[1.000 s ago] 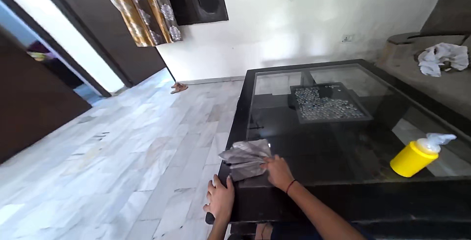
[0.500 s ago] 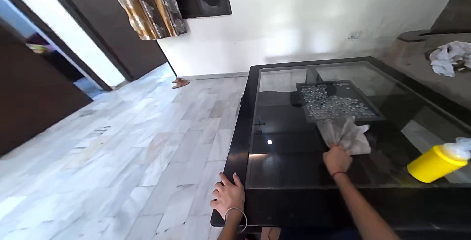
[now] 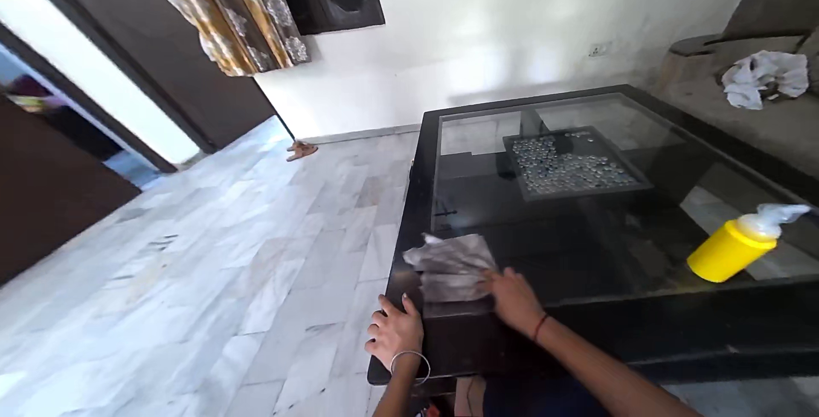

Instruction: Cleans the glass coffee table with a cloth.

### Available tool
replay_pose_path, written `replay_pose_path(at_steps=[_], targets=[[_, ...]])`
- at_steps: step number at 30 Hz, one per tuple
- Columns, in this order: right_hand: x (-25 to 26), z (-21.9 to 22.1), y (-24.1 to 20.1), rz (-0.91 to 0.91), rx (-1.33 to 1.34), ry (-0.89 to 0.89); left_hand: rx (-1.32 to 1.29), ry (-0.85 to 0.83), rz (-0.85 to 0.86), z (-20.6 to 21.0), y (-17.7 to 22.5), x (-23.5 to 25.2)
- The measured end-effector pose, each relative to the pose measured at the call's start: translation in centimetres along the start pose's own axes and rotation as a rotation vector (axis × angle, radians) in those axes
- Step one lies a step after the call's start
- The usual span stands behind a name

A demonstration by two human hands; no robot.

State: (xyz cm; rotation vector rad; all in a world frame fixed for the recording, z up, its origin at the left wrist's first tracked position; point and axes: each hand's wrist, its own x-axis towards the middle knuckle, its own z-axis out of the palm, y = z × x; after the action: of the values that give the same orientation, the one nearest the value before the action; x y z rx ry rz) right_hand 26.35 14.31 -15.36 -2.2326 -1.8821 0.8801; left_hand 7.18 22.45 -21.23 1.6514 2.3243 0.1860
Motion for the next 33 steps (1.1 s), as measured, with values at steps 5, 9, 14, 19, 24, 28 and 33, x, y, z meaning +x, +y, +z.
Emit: replay_pose_path(at_steps=[5,9,14,19,24,28,33], targets=[[-4.7,-3.6,9.7,0.453,0.050,0.101,-0.019,0.023,0.011,0.0,0.0,0.0],[-7.4,-5.3,10.6,0.646,0.022,0.013,-0.009,0.015,0.009,-0.1,0.0,0.0],[-6.5,-2.4,0.9,0.515,-0.126,-0.137,-0.025,0.015,0.008,-0.1,0.0,0.1],[-3.4,3.2,-7.7,0.125,-0.064,-0.096,-0.035,0.008,0.003,-0.3,0.1,0.2],[-1.9,6.2,-8.0,-0.198,-0.112,-0.020,0.028,-0.036,-0.017,-0.6,0.3,0.0],[-2.8,2.7,-2.4,-0.006,-0.175,-0.027,-0.016,-0.014,-0.002,-0.4,0.0,0.1],[-4.1,-2.0,8.2,0.367,-0.193,0.114,-0.007,-0.006,-0.009,-0.3,0.1,0.1]])
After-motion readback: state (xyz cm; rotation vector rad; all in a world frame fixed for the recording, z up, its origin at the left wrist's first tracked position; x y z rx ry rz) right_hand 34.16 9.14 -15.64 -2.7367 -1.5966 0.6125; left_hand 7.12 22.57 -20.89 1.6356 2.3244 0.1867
